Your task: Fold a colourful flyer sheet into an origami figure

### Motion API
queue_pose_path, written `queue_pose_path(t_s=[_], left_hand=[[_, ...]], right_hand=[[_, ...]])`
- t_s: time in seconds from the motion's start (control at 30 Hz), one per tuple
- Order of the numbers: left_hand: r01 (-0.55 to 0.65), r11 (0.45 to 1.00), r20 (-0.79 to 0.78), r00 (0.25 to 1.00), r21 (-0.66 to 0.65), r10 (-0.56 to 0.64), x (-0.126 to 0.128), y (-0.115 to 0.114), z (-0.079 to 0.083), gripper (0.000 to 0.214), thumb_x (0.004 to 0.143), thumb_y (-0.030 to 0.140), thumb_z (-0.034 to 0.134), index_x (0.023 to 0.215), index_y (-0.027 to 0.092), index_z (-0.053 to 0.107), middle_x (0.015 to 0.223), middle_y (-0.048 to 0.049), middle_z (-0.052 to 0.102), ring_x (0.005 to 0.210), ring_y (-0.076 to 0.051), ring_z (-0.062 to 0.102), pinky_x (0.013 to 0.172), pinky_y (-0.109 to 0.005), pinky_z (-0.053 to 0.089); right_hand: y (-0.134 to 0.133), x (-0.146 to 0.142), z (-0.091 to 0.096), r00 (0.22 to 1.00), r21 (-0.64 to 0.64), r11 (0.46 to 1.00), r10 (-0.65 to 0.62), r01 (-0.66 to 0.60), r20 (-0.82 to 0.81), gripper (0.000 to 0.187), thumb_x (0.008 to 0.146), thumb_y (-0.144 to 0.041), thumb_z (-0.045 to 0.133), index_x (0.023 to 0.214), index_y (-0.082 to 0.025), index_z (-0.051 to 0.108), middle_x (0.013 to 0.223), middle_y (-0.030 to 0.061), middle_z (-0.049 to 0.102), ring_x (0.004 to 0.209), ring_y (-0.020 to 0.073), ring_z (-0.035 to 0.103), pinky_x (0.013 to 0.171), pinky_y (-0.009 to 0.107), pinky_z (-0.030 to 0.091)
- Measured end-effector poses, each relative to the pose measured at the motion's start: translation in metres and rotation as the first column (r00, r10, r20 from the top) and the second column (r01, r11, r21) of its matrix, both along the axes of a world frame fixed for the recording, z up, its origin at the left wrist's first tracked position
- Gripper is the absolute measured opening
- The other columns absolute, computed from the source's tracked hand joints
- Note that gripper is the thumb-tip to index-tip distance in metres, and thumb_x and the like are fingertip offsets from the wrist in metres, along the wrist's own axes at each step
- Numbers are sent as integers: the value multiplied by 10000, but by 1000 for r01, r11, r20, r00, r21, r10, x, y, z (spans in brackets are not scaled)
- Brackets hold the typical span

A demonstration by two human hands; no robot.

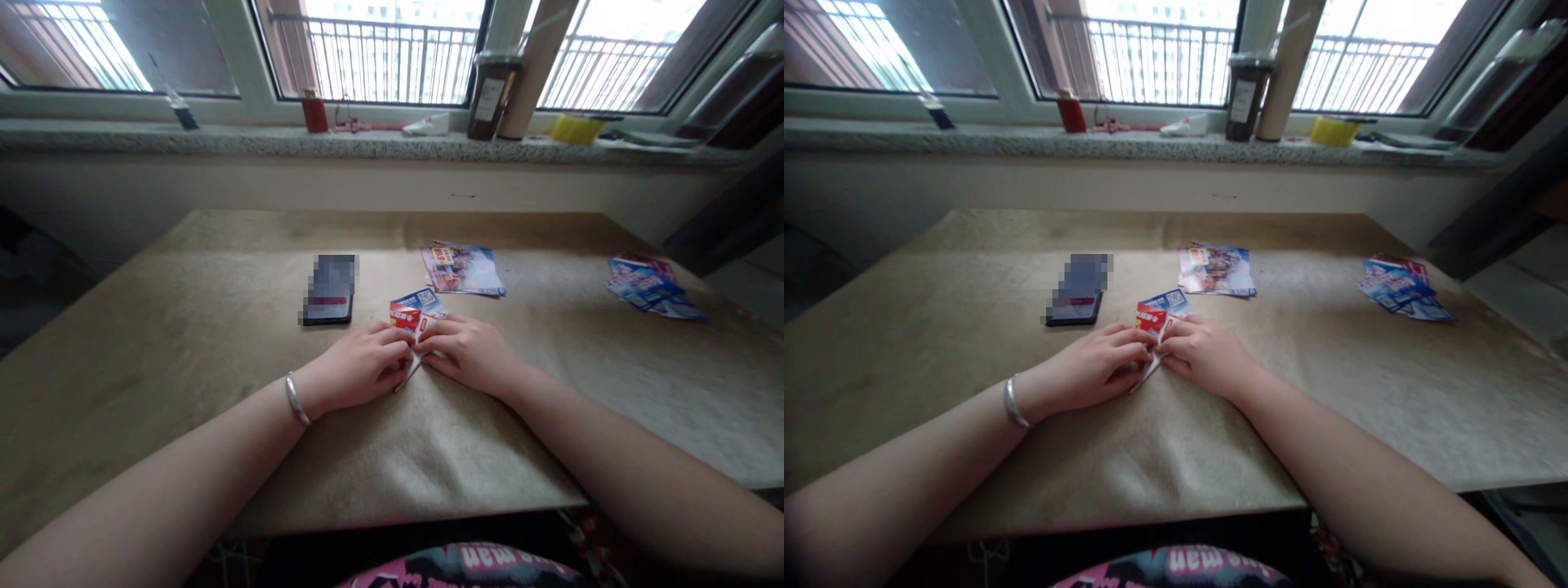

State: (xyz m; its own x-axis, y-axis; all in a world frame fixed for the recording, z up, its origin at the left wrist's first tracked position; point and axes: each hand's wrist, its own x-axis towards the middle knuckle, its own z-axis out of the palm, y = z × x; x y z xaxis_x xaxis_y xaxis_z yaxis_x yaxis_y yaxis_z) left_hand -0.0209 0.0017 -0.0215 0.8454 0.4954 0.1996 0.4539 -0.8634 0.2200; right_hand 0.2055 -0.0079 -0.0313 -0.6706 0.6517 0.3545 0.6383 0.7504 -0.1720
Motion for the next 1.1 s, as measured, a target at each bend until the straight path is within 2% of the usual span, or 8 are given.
queue_pose_path(t_s=[0.37,0.67,0.77,0.93,1.1], left_hand=[[-6,1000,-9,1000,-31,6,1,-1,4,210,828,270,590,1023,191,593,1188,-68,589,1131,-237,504,1007,-409,404],[-14,998,-11,1000,-64,13,4,-1,5,299,791,253,597,1081,185,578,1192,-80,585,1152,-232,518,1023,-382,409],[-36,997,-46,998,-66,33,4,0,5,378,801,284,584,1163,178,555,1227,-93,570,1106,-234,551,992,-384,434],[-27,999,-47,999,-46,25,3,1,2,482,819,317,567,1278,189,500,1336,-86,519,1212,-241,495,1058,-394,373],[-36,999,-70,997,-30,33,3,1,1,473,815,332,573,1264,191,521,1373,-73,504,1265,-240,459,1093,-411,328]], right_hand=[[1,0,-2,999,-64,998,-25,23,-24,116,856,-244,573,906,-228,675,1000,15,694,955,188,602,885,339,456],[0,0,1,997,-110,993,-39,32,-62,78,835,-213,596,872,-217,665,981,26,691,959,188,587,869,329,462],[-1,0,1,997,-106,994,-41,33,-71,82,832,-209,596,870,-213,668,997,39,685,956,190,585,867,335,464],[-2,1,1,997,-69,997,-44,39,-68,96,831,-211,590,875,-206,675,979,66,681,925,199,584,826,342,475],[-3,0,1,998,0,1000,14,-14,-55,129,846,-203,567,873,-210,693,952,56,690,894,199,584,828,347,471]])
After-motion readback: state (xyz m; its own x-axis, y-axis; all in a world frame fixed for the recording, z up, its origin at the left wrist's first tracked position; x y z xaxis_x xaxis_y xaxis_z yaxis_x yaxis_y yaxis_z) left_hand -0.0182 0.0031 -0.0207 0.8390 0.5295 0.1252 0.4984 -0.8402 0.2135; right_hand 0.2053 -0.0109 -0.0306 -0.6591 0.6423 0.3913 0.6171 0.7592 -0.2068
